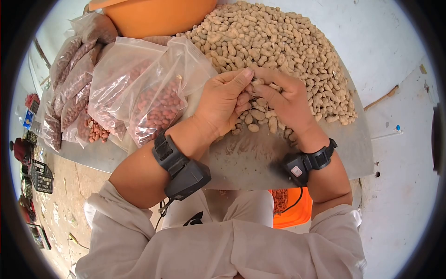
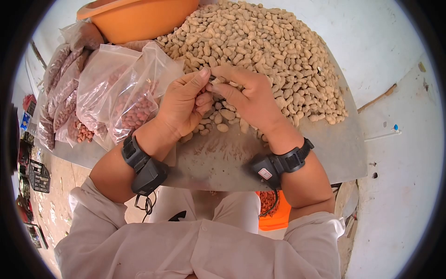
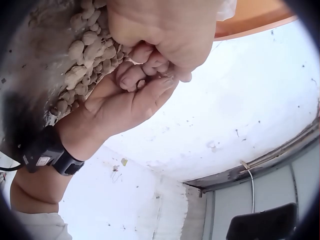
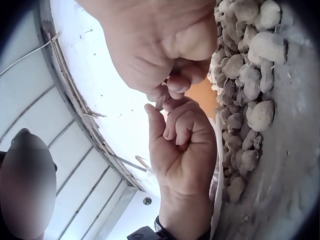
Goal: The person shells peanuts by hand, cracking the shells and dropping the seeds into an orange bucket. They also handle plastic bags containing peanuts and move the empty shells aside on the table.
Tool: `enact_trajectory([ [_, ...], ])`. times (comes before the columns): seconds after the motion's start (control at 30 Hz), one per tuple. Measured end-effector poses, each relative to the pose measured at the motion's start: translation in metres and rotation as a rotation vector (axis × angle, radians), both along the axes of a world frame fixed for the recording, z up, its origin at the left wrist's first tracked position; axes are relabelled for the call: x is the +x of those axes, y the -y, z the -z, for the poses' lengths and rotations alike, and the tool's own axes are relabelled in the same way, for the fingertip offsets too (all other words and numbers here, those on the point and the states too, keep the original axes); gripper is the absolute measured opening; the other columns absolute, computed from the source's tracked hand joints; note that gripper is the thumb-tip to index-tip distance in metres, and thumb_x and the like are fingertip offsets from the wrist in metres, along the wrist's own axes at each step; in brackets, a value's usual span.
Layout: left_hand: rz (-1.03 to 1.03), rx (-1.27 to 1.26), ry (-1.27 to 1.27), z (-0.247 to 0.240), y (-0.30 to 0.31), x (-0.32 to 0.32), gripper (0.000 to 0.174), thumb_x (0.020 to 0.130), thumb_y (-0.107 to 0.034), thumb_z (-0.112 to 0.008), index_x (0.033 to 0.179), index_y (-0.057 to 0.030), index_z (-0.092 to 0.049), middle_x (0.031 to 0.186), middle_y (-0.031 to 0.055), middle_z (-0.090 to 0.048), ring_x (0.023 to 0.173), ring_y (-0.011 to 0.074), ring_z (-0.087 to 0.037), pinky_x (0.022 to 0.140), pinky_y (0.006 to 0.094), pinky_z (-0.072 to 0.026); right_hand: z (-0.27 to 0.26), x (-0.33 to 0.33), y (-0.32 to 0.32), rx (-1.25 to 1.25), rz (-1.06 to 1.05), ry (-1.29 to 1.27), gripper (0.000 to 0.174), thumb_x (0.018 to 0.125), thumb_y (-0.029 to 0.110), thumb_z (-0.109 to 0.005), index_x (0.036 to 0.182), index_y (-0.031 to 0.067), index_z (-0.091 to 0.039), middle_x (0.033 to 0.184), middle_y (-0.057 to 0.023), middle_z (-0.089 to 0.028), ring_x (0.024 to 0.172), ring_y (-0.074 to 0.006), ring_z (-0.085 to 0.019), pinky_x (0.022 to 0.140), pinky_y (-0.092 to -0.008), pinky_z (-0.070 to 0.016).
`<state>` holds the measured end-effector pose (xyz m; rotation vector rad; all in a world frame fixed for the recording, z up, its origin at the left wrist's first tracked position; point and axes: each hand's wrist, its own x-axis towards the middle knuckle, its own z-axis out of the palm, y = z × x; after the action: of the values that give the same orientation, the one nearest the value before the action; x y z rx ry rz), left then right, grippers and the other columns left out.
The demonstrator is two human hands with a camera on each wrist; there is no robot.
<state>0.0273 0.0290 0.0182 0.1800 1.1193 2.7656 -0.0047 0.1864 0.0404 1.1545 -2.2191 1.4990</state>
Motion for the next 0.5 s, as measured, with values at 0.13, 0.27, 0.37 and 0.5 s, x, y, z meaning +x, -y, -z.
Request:
enact_trajectory([
  [0.13, 0.023, -0.027, -0.013, 0.002, 0.000, -0.001, 0.023, 0.089, -0.024, -0.059, 0.082, -0.0026, -0.058, 0.069, -0.0001, -0.050, 0.053, 0.0052, -0.039, 0.045, 0.0180, -0.0311, -0.009, 0.001, -0.006, 0.220, 0.054, -0.216, 0.023, 0.079, 0.011, -0.064, 0.101, 0.0048, -0.063, 0.086, -0.0111, -0.065, 0.072, -0.0216, -0.063, 0.065, -0.0271, -0.0488],
  [0.27, 0.027, -0.085, -0.015, 0.002, -0.007, 0.004, 0.024, 0.089, -0.025, -0.059, 0.084, -0.0012, -0.060, 0.066, -0.0007, -0.049, 0.052, 0.0055, -0.038, 0.046, 0.0186, -0.0315, -0.004, 0.003, -0.003, 0.158, 0.090, -0.206, 0.019, 0.079, 0.012, -0.064, 0.096, 0.0047, -0.061, 0.081, -0.0116, -0.063, 0.069, -0.0246, -0.062, 0.062, -0.0290, -0.0486],
  [0.37, -0.027, -0.095, -0.031, 0.003, -0.009, 0.003, 0.025, 0.090, -0.025, -0.058, 0.084, -0.0010, -0.060, 0.065, -0.0006, -0.048, 0.052, 0.0063, -0.037, 0.046, 0.0192, -0.0316, -0.004, 0.007, 0.001, 0.148, 0.136, -0.223, 0.017, 0.079, 0.013, -0.065, 0.093, 0.0058, -0.058, 0.077, -0.0114, -0.061, 0.066, -0.0253, -0.061, 0.060, -0.0302, -0.0481],
  [0.5, -0.050, -0.075, -0.033, 0.003, -0.013, 0.005, 0.025, 0.092, -0.027, -0.053, 0.083, -0.0044, -0.057, 0.065, -0.0015, -0.046, 0.053, 0.0060, -0.036, 0.046, 0.0194, -0.0306, 0.006, 0.007, 0.008, 0.085, 0.220, -0.351, 0.017, 0.079, 0.014, -0.064, 0.092, 0.0068, -0.056, 0.074, -0.0108, -0.060, 0.062, -0.0256, -0.060, 0.057, -0.0307, -0.0470],
])
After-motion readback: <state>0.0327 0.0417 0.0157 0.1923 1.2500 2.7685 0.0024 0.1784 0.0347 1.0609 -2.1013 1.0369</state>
